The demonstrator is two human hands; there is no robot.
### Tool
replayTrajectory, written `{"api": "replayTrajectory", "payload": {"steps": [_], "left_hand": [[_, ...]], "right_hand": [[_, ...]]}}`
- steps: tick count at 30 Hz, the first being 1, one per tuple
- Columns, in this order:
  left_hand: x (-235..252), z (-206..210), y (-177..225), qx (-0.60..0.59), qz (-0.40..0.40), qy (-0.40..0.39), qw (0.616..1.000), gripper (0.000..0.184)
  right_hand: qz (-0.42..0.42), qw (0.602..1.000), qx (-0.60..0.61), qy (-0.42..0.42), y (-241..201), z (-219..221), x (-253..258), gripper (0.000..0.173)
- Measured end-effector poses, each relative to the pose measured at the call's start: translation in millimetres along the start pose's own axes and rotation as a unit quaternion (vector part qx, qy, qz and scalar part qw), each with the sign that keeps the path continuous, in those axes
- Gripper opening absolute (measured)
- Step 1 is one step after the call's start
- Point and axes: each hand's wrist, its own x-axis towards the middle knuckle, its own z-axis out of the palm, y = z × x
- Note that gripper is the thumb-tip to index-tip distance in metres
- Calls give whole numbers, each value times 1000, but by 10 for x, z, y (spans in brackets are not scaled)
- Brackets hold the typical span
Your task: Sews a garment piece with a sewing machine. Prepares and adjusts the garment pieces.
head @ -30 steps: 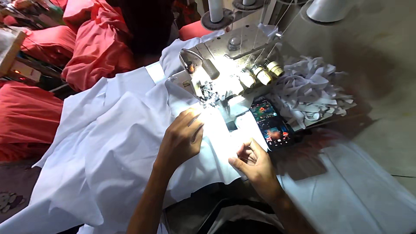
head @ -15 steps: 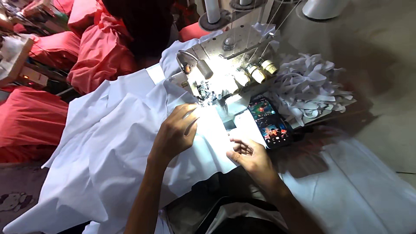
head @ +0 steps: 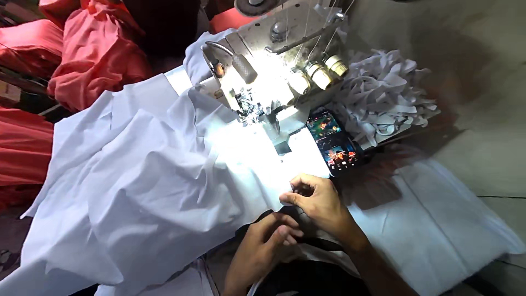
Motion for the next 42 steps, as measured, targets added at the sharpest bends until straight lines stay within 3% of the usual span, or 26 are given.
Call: {"api": "replayTrajectory", "payload": {"steps": [2, 4, 6, 8, 13, 20, 26, 31, 35, 42], "left_hand": [[-18, 148, -180, -128, -23, 106, 986, 62], [-45, 233, -222, -236, 6, 235, 943, 51], [-41, 232, -148, -241, 32, 360, 901, 26], [-21, 188, -85, -197, 38, 433, 879, 36], [23, 187, -124, -159, 18, 423, 892, 59], [14, 234, -211, -236, 23, 430, 871, 64], [1, 205, -221, -223, 31, 311, 923, 64], [355, 443, -88, -263, 51, 403, 875, 20], [505, 512, -148, -265, 76, 437, 856, 26], [503, 514, -204, -235, 101, 450, 855, 34]], "right_hand": [[4, 1000, 11, 2, -18, -11, 4, 20], [6, 1000, 16, 4, -21, -31, 4, 22], [3, 1000, 22, 7, -13, -43, 3, 24], [7, 1000, 28, 6, -11, -48, 2, 25], [31, 999, 22, -8, -17, -50, -1, 25], [41, 998, 9, -36, 35, -96, -40, 19], [16, 999, 30, -34, 71, -104, -34, 19], [16, 997, 62, -42, 87, -77, 19, 19], [6, 996, 76, -37, 114, -92, 13, 17], [1, 997, 59, -50, 122, -132, -27, 16]]}}
